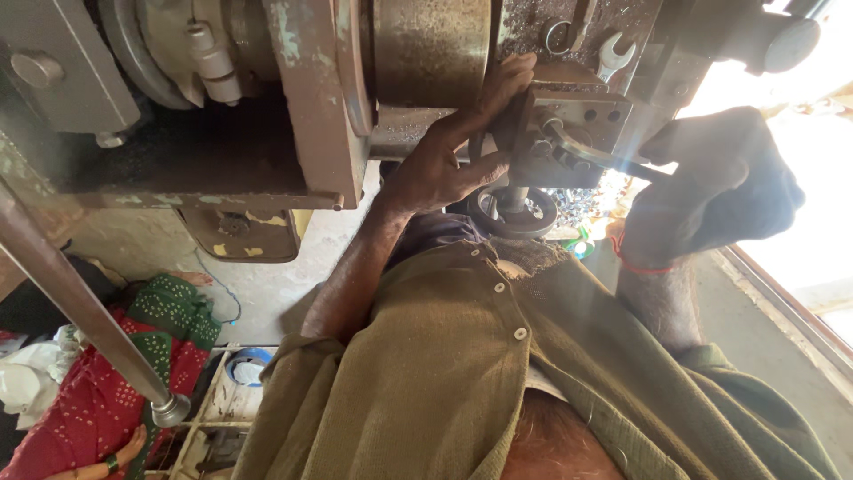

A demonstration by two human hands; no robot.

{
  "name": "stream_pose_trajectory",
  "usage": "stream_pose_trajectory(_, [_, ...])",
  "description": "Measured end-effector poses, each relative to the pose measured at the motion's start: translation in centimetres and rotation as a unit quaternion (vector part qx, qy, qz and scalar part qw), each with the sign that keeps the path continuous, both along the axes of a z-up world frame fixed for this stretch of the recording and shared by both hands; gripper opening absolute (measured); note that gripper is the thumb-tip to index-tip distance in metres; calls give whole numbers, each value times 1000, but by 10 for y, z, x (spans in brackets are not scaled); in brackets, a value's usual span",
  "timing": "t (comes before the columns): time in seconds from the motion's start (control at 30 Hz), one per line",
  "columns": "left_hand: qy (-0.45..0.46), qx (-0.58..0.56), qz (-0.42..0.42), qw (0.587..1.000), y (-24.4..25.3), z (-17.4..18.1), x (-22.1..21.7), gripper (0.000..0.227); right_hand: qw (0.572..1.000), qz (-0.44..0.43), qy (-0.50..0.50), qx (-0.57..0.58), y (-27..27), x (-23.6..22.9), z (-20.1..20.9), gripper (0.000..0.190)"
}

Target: The person operates a metal lathe, using a wrench to tighten a component on the machine's carriage. They then manually guide a cutting tool against a rotating metal cylinder to perform a machining operation, creating metal shavings.

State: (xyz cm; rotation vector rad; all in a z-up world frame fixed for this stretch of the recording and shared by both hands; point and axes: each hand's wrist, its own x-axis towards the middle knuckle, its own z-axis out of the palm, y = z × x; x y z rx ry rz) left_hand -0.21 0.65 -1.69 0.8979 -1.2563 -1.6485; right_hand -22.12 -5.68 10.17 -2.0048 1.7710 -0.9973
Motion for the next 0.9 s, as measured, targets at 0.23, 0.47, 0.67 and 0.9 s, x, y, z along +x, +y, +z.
stream_pose_trajectory(0.23, [14,18,1,1000,-5,2,1,83,998,-1,-60,-14,13,-12,-4,69])
stream_pose_trajectory(0.47, [12,19,3,1000,-6,1,1,84,998,-8,-53,20,28,-12,13,68])
stream_pose_trajectory(0.67, [35,41,5,999,-1,-5,-2,80,999,9,-41,22,2,-7,-8,68])
stream_pose_trajectory(0.9, [41,36,8,998,2,-1,-1,83,998,28,-52,34,8,-11,7,67])
